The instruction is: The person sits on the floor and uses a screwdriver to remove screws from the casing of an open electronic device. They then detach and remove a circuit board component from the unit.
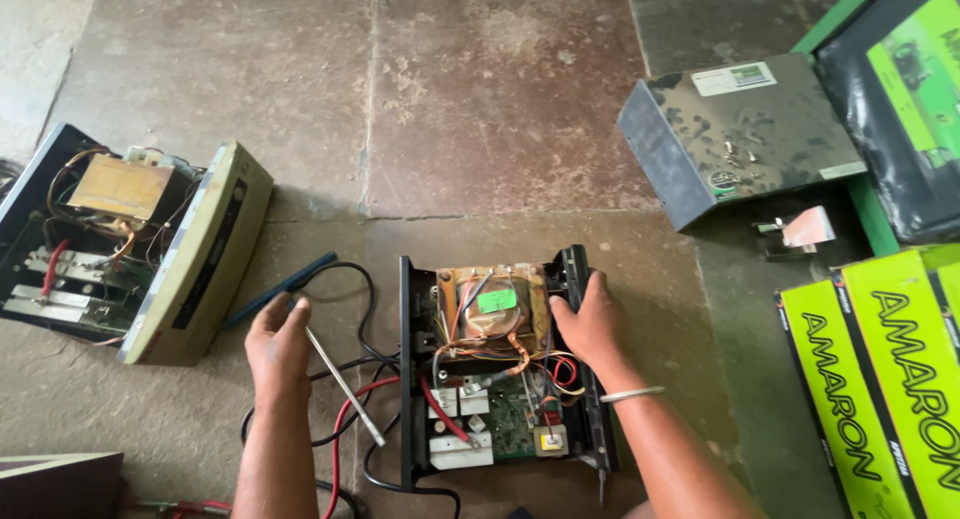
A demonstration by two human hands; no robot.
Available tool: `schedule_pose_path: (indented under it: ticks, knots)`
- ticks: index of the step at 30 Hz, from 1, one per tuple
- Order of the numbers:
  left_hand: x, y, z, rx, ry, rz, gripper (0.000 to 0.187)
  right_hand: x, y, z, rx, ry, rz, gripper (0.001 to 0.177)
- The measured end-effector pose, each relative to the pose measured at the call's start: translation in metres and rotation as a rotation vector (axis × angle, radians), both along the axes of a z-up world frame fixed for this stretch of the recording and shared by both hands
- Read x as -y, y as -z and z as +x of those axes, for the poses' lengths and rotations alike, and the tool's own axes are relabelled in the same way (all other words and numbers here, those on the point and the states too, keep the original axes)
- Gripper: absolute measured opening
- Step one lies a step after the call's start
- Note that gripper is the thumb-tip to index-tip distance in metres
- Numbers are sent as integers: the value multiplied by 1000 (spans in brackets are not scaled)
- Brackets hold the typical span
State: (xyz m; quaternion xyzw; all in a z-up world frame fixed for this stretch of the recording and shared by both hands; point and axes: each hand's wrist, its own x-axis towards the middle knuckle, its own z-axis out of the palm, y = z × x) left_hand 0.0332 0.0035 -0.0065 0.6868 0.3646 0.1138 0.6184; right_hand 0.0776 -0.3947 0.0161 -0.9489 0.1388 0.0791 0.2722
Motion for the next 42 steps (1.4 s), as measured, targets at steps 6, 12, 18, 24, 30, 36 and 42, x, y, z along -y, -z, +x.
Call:
schedule_pose_path:
  ticks: [6,12,18,24,30,36,42]
  knots:
    - [61,-86,-1,-86,416,240,38,3,3,-5,35,-27,33,55]
    - [115,-147,-10,-76,1072,524,38,9,14,2,69,-73,-3,72]
    - [114,-148,-40,159,1080,642,42,15,17,12,-86,-143,44,83]
    - [116,-103,-128,65,810,772,86,27,-28,1,110,-279,122,84]
    - [121,-65,-154,-478,917,767,39,41,-42,-48,-580,-194,111,55]
    - [123,-60,-156,-338,787,844,33,57,27,-63,-276,-287,117,62]
    - [126,-60,-145,-228,674,911,32,49,65,-45,12,-238,80,60]
